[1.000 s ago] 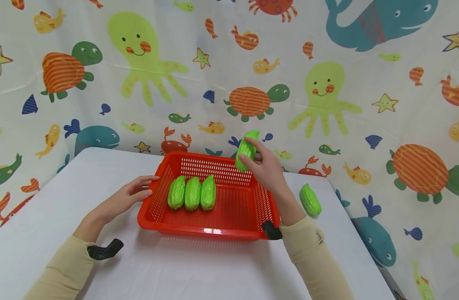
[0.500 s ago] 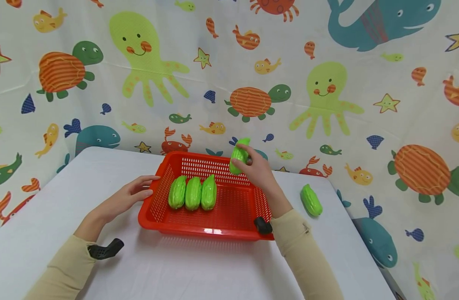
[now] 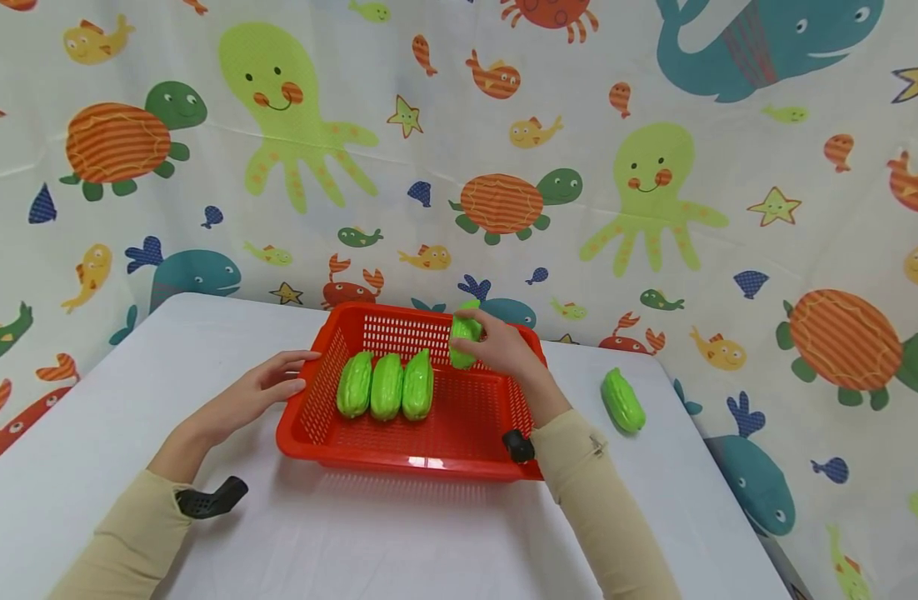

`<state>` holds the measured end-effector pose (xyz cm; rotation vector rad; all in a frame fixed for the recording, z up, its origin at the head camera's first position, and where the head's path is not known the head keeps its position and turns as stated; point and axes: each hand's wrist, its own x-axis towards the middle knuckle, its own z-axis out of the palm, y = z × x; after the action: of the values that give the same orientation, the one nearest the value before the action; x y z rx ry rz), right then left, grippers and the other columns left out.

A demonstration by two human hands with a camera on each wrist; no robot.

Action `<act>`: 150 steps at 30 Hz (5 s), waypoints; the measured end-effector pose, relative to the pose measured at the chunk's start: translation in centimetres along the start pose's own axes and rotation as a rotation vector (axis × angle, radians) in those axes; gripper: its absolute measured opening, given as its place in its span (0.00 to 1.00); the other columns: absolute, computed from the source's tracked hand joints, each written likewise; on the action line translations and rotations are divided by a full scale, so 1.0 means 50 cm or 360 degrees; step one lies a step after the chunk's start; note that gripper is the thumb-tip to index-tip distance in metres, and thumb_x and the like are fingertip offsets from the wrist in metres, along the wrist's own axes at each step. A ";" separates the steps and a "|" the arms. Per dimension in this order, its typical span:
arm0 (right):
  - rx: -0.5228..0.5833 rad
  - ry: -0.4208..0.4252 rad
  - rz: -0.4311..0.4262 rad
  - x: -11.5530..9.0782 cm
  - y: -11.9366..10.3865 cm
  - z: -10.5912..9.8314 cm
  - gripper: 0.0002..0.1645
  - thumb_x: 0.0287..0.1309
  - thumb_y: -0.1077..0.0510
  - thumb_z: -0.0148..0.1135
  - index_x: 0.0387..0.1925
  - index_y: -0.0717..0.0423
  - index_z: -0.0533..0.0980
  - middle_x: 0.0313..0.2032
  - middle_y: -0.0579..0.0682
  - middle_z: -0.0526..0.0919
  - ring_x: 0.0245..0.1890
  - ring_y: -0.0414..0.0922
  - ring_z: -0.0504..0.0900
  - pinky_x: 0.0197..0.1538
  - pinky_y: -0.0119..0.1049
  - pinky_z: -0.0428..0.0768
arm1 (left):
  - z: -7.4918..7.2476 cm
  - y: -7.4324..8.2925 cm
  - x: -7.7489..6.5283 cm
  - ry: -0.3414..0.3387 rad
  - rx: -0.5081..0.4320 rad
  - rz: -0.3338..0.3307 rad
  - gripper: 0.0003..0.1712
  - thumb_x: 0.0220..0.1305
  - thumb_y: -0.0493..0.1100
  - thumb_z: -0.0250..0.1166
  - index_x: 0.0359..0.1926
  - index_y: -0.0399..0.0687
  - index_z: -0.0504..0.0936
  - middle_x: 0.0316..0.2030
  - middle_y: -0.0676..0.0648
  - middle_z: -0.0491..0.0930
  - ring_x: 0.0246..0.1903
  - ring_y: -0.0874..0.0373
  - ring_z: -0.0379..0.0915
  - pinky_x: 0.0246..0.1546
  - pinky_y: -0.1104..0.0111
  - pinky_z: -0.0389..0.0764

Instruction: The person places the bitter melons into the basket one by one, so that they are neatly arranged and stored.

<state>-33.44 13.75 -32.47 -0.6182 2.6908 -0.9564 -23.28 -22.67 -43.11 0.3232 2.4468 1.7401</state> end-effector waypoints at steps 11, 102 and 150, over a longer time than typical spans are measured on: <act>0.0018 -0.0266 0.0017 0.001 0.005 0.018 0.30 0.61 0.47 0.66 0.62 0.45 0.69 0.54 0.54 0.75 0.54 0.53 0.73 0.53 0.47 0.79 | 0.001 -0.004 -0.001 0.0007 0.0004 0.0008 0.32 0.70 0.55 0.58 0.71 0.59 0.62 0.66 0.37 0.65 0.60 0.39 0.68 0.53 0.49 0.78; -0.0245 -0.0521 0.0149 0.033 0.030 0.080 0.43 0.59 0.46 0.67 0.73 0.46 0.60 0.65 0.52 0.69 0.63 0.52 0.68 0.63 0.52 0.71 | -0.012 -0.013 0.013 -0.0001 0.0004 -0.0003 0.34 0.69 0.57 0.59 0.72 0.59 0.61 0.67 0.38 0.63 0.61 0.39 0.66 0.54 0.48 0.77; -0.0237 0.0041 0.0158 -0.101 0.082 -0.084 0.38 0.63 0.49 0.63 0.69 0.58 0.61 0.62 0.64 0.72 0.56 0.61 0.76 0.48 0.52 0.82 | 0.004 -0.002 0.002 0.0003 0.0005 -0.0010 0.33 0.70 0.56 0.57 0.72 0.58 0.61 0.66 0.35 0.63 0.61 0.37 0.66 0.52 0.50 0.78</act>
<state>-31.67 21.23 -31.59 -0.4974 2.8047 -0.7498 -23.34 -22.48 -43.29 0.3146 2.4495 1.7347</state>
